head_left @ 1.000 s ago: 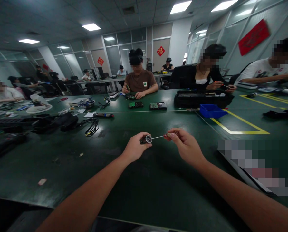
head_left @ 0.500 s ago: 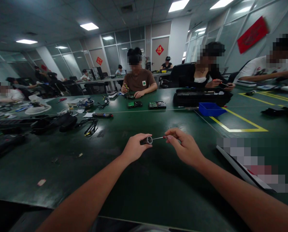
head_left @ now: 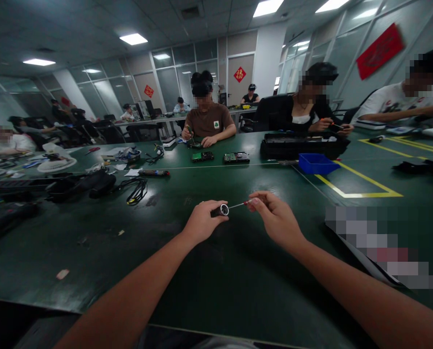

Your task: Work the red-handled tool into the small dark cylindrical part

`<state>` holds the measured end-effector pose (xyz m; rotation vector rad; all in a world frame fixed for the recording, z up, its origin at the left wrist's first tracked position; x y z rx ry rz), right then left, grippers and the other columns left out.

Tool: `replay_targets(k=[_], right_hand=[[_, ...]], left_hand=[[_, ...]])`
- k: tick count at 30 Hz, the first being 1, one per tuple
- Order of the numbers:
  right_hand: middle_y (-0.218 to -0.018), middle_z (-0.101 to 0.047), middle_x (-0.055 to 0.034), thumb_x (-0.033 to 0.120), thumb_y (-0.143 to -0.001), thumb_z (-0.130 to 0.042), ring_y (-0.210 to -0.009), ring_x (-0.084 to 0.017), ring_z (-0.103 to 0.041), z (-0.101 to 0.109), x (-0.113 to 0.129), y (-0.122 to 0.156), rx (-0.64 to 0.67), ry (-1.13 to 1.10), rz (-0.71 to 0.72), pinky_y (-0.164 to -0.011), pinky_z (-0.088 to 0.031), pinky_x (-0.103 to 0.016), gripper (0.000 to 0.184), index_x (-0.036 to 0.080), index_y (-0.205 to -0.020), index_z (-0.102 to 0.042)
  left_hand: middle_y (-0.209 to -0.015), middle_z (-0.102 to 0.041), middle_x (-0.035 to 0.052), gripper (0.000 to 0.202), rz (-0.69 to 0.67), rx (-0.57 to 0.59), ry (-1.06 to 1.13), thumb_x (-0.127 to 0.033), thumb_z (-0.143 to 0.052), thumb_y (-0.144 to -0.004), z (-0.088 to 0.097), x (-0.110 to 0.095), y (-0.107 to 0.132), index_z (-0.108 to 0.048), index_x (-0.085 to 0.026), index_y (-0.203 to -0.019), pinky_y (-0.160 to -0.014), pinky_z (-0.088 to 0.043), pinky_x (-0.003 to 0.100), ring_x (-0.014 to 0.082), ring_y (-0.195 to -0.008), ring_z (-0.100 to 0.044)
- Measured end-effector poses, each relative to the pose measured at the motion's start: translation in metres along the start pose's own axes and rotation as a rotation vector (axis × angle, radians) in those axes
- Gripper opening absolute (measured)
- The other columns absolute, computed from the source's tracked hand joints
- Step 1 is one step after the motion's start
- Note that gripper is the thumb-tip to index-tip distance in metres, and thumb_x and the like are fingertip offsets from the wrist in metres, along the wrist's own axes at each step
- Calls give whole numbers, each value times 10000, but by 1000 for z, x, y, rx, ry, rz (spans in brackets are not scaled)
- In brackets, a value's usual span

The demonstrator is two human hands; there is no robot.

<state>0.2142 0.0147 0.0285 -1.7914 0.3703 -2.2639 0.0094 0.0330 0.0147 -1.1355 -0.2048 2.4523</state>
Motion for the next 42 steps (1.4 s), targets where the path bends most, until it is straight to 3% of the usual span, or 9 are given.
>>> replay_targets(k=[4,6,14,24,27,31,37,42], right_hand=[[-720,-658,-42,472,-870,-610,-676,-202,-651,1,-21,-9,-58,-410,-255,-758,-573,-432,266,209,-838,-630],[-658,-614,-18,451,-862,-625,-609,-173,-615,2,-30,-13,-71,-508,-314,-777,-580,-430,258,209,-772,-614],[-841,-680,-52,513,-905,-564,-741,-190,-659,6,-28,-10,-90,-191,-135,-713,-547,-365,316,201,-914,-617],[-867,-701,-63,503,-920,-553,-766,-203,-671,5,-18,-7,-69,-120,-75,-740,-554,-389,311,202,-946,-627],[-813,-707,-56,518,-920,-551,-742,-203,-672,8,-9,-6,-66,-35,-42,-706,-538,-369,330,201,-921,-642],[-616,-640,-17,562,-911,-547,-536,-165,-564,14,3,-3,-61,277,-23,-558,-430,-330,391,208,-786,-654],[-810,-680,-25,372,-924,-524,-730,-194,-640,9,7,0,6,207,127,-660,-474,-331,171,229,-965,-608],[-646,-581,3,452,-981,-425,-573,-176,-548,8,8,3,0,341,105,-552,-391,-324,299,240,-928,-628]], left_hand=[[-1227,-685,52,437,-61,-23,-44,-207,-744,-817,2,-8,-1,-669,-265,-1244,-1055,-398,428,234,-1131,-601],[-1213,-692,51,424,-54,6,-94,-203,-744,-816,0,-8,-2,-675,-265,-1231,-1067,-373,464,243,-1119,-598],[-1170,-701,51,423,-14,47,-123,-222,-742,-817,-4,-1,-2,-676,-268,-1232,-1063,-353,488,254,-1074,-601],[-1135,-713,48,449,27,47,-96,-293,-745,-820,-5,-7,0,-664,-298,-1262,-1100,-323,518,266,-1040,-610],[-1147,-716,51,443,41,39,-93,-298,-743,-822,-4,-7,0,-667,-298,-1258,-1106,-316,534,277,-1066,-611],[-1213,-700,42,402,24,49,-68,-299,-720,-842,-4,-7,1,-668,-307,-1240,-1124,-284,557,280,-1118,-605],[-1209,-702,41,410,51,62,-73,-297,-705,-854,-5,-5,1,-648,-304,-1260,-1150,-218,574,277,-1156,-598],[-1148,-718,43,410,17,70,-83,-286,-711,-846,-6,-8,1,-658,-294,-1252,-1100,-315,516,270,-1078,-619]])
Point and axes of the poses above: each hand's wrist, its own y-axis away from the middle knuckle, its own z-axis out of the back of the hand, x = y × z, the point moved 4 cm from there along -y, towards the middle knuckle
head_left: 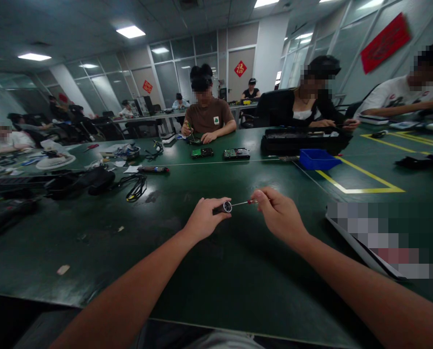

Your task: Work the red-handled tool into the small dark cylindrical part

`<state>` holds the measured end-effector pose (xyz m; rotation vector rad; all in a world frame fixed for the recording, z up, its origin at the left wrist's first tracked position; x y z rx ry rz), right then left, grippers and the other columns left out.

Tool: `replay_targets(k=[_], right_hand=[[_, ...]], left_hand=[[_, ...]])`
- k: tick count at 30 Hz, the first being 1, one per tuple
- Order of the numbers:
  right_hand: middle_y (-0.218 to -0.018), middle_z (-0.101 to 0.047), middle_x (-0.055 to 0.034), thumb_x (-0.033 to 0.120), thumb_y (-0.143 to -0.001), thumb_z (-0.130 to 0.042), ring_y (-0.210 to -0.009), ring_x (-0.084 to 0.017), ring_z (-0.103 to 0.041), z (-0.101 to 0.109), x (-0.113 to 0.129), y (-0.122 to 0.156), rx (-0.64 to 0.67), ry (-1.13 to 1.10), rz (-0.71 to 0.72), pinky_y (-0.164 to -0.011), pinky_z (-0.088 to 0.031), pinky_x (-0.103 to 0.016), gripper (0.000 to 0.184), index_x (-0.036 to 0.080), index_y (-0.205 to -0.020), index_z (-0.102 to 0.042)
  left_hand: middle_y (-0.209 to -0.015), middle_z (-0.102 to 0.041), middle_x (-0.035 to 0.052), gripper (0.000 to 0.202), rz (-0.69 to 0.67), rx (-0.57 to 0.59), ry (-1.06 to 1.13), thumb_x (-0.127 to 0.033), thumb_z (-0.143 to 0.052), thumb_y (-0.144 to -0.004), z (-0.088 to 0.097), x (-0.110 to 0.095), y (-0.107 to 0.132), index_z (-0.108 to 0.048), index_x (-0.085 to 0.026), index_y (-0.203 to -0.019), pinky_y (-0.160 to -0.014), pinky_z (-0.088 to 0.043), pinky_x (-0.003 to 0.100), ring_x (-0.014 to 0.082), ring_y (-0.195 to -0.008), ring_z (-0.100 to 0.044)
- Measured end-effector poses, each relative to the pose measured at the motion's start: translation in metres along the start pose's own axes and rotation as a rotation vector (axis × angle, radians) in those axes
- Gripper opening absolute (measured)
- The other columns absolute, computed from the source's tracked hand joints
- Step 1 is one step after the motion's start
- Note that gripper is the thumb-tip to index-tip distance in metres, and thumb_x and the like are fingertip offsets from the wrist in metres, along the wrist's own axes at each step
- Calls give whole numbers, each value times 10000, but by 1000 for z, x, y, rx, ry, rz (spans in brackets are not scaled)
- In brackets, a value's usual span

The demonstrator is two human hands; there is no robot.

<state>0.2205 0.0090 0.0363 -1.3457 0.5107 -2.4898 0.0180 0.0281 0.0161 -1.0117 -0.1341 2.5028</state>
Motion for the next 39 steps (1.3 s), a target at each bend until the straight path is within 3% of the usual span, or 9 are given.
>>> replay_targets(k=[5,9,13,16,19,28,34,39], right_hand=[[-871,-678,-51,414,-936,-518,-766,-212,-629,-3,-2,1,-79,-197,-42,-693,-484,-366,254,227,-1098,-578],[-856,-667,-53,473,-905,-560,-783,-212,-637,-11,-16,-6,-67,-518,-184,-787,-536,-409,263,224,-960,-627],[-681,-594,-23,442,-890,-576,-632,-190,-603,-18,-40,-13,-24,-803,-416,-809,-576,-447,230,232,-797,-596],[-742,-622,-39,425,-883,-598,-660,-192,-612,-15,-47,-15,-107,-761,-417,-782,-581,-425,212,230,-801,-611],[-814,-653,-53,450,-882,-608,-715,-195,-630,-17,-46,-13,-106,-694,-382,-737,-567,-391,237,217,-855,-636],[-809,-667,-40,482,-916,-567,-727,-188,-635,-19,-33,-8,-54,-480,-222,-723,-511,-381,292,200,-923,-642],[-849,-671,-47,476,-926,-556,-764,-198,-647,-21,-32,-7,-17,-496,-228,-740,-522,-393,291,197,-964,-630],[-821,-644,-35,452,-945,-519,-723,-183,-611,-13,-29,-7,-91,-423,-235,-710,-500,-378,271,199,-934,-615]], left_hand=[[-1114,-717,41,409,-14,-16,-14,-316,-703,-855,1,1,0,-657,-296,-1261,-1050,-363,481,269,-1034,-617],[-1163,-698,43,405,-58,-45,-30,-309,-691,-869,5,0,0,-647,-294,-1271,-1054,-355,474,260,-1066,-598],[-1208,-675,40,419,-83,5,-55,-290,-669,-885,4,0,-1,-621,-304,-1301,-1063,-338,476,253,-1107,-577],[-1143,-687,39,412,-35,79,-89,-279,-661,-888,1,5,-1,-625,-296,-1298,-1041,-344,479,254,-1079,-581],[-1129,-685,33,415,-29,95,-107,-280,-650,-897,-2,8,-1,-615,-305,-1309,-1033,-340,480,251,-1072,-579],[-1148,-687,22,420,-85,48,-142,-282,-695,-874,-3,5,-1,-626,-309,-1288,-983,-374,441,234,-1063,-585],[-1163,-687,27,426,-85,-4,-149,-302,-718,-858,-2,8,-3,-637,-310,-1276,-1007,-369,456,237,-1066,-588],[-1156,-687,36,423,-63,4,-133,-314,-710,-862,-2,11,-3,-642,-310,-1279,-1007,-367,466,243,-1051,-588]])
Point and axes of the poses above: each hand's wrist, its own y-axis away from the middle knuckle, its own z-axis out of the back of the hand, x = y × z, the point moved 4 cm from there along -y, towards the middle knuckle
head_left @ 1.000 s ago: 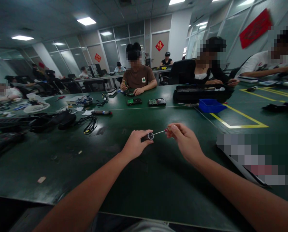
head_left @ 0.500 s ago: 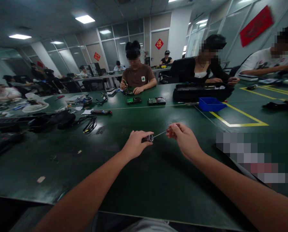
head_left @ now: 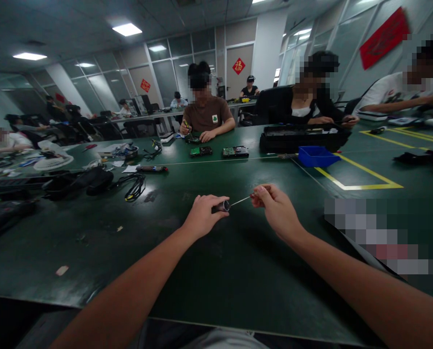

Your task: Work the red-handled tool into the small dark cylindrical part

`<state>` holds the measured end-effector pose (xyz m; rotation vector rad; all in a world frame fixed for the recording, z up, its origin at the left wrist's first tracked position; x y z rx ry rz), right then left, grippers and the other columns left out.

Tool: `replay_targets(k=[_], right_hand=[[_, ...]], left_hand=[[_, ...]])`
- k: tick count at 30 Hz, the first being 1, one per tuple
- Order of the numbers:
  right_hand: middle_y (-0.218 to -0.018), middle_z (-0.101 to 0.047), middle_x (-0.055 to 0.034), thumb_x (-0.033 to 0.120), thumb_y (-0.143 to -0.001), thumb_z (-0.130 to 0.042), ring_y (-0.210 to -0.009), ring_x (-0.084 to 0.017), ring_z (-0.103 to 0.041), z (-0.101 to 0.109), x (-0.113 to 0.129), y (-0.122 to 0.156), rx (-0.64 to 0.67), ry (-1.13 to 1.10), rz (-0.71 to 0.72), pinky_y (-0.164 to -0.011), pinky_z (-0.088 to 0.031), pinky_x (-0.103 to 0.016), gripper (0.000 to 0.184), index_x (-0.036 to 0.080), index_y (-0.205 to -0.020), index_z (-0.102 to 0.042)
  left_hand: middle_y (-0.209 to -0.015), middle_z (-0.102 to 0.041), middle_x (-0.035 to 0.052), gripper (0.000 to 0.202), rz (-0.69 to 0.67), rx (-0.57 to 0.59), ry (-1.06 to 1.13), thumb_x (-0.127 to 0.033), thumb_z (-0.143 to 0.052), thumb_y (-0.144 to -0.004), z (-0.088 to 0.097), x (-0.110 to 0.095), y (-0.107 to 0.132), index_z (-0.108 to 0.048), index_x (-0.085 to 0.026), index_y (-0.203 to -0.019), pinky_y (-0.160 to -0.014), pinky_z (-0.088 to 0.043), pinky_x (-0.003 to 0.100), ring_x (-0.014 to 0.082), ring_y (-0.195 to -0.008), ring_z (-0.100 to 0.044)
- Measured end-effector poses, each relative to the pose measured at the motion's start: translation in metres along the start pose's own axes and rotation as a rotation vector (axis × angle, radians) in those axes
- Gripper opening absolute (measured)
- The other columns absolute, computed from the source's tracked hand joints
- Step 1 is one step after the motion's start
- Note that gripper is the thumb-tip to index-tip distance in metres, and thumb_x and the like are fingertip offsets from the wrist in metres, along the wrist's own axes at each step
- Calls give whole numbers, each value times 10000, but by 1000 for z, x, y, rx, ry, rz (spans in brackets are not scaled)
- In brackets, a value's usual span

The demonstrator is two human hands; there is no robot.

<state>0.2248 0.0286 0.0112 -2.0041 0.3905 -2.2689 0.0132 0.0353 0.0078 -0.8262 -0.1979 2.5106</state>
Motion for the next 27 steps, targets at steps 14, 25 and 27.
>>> replay_targets(k=[14,25,27], right_hand=[[-732,-632,-27,426,-970,-445,-688,-192,-594,4,22,7,-55,264,186,-660,-452,-350,255,217,-914,-580],[-772,-627,-19,423,-986,-458,-718,-185,-592,6,24,8,-85,192,227,-688,-456,-350,242,222,-948,-587],[-772,-631,-18,425,-988,-456,-714,-185,-593,6,24,8,-82,199,230,-681,-452,-348,245,223,-950,-588]], left_hand=[[-1104,-684,51,378,66,-21,106,-283,-711,-843,2,-3,-1,-660,-243,-1215,-934,-457,394,228,-1006,-617],[-1304,-587,122,517,154,76,99,-450,-550,-935,-6,-2,3,-473,-204,-1382,-990,-461,407,264,-1171,-570],[-1255,-609,110,556,131,125,11,-550,-567,-900,-11,-6,3,-516,-214,-1339,-941,-479,411,275,-1129,-582]])
Point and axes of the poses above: each hand's wrist, its own y-axis away from the middle knuckle, its own z-axis out of the back of the hand, x = y × z, the point moved 4 cm from there along -y, towards the middle knuckle
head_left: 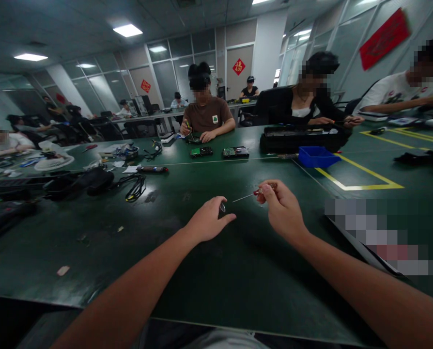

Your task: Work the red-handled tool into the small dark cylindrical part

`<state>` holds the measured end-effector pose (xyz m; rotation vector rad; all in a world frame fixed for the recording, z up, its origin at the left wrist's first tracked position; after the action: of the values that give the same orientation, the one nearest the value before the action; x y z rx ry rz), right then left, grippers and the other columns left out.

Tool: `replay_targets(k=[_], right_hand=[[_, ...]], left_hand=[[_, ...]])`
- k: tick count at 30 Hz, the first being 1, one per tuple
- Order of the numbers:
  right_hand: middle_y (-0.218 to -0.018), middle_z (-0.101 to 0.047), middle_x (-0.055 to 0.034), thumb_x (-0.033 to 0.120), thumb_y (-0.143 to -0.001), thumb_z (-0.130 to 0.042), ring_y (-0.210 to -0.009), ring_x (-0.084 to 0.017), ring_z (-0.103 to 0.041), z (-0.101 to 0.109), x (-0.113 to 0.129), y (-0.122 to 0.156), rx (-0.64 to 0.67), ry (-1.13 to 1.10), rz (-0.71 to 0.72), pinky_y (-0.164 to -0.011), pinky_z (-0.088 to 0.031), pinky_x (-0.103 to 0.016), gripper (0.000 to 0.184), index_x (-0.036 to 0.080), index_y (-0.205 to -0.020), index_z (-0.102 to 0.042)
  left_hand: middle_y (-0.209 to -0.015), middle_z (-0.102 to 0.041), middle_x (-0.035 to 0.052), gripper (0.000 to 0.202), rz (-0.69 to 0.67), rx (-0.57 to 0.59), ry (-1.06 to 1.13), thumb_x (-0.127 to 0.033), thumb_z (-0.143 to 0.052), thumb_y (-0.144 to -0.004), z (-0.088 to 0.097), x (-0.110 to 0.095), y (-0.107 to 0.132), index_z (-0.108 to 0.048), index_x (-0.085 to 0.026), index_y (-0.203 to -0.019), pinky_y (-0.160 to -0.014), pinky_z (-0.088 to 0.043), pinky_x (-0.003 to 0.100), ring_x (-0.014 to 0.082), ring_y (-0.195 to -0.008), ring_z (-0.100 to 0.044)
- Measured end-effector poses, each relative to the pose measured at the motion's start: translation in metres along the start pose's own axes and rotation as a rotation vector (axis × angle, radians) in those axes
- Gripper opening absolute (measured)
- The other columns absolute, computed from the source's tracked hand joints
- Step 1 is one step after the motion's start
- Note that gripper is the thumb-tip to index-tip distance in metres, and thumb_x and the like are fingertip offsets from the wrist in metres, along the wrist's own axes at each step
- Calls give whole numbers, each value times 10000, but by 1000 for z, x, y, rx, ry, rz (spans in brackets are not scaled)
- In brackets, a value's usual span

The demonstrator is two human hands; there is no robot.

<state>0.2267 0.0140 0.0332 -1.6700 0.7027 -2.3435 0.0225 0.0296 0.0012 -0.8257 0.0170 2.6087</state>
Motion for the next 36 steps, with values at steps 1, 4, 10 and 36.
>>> replay_targets(k=[1,4,10,36], right_hand=[[-771,-633,-18,425,-989,-454,-713,-185,-594,0,0,0,5,5,2,-678,-450,-347,246,223,-950,-589],[-765,-634,-22,423,-989,-451,-710,-187,-596,0,1,1,16,13,-4,-676,-448,-347,246,223,-943,-587],[-773,-639,-31,420,-983,-452,-720,-193,-601,1,3,1,17,9,-5,-688,-461,-352,237,228,-941,-585],[-776,-657,-40,428,-973,-446,-737,-207,-620,4,4,-4,28,58,-23,-681,-469,-351,246,230,-939,-588]], left_hand=[[-1222,-622,103,552,-13,19,-59,-569,-574,-889,-2,-2,-1,-541,-218,-1314,-915,-485,411,279,-1106,-587],[-1131,-640,96,489,-69,58,-238,-541,-578,-893,-9,-6,-4,-595,-230,-1270,-839,-492,405,289,-1051,-596],[-1019,-658,66,290,-123,75,-268,-465,-576,-909,-11,-6,-8,-682,-243,-1062,-709,-474,344,250,-920,-620],[-624,-509,-15,184,670,-869,987,-272,-426,-936,165,168,41,-493,-163,-804,-483,-310,214,105,-509,-454]])
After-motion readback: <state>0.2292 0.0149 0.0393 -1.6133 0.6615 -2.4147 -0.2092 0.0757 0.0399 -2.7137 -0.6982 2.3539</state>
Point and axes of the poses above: each hand's wrist, its own y-axis away from the middle knuckle, its own z-axis out of the back of the hand, x = y × z, the point moved 4 cm from there along -y, towards the middle knuckle
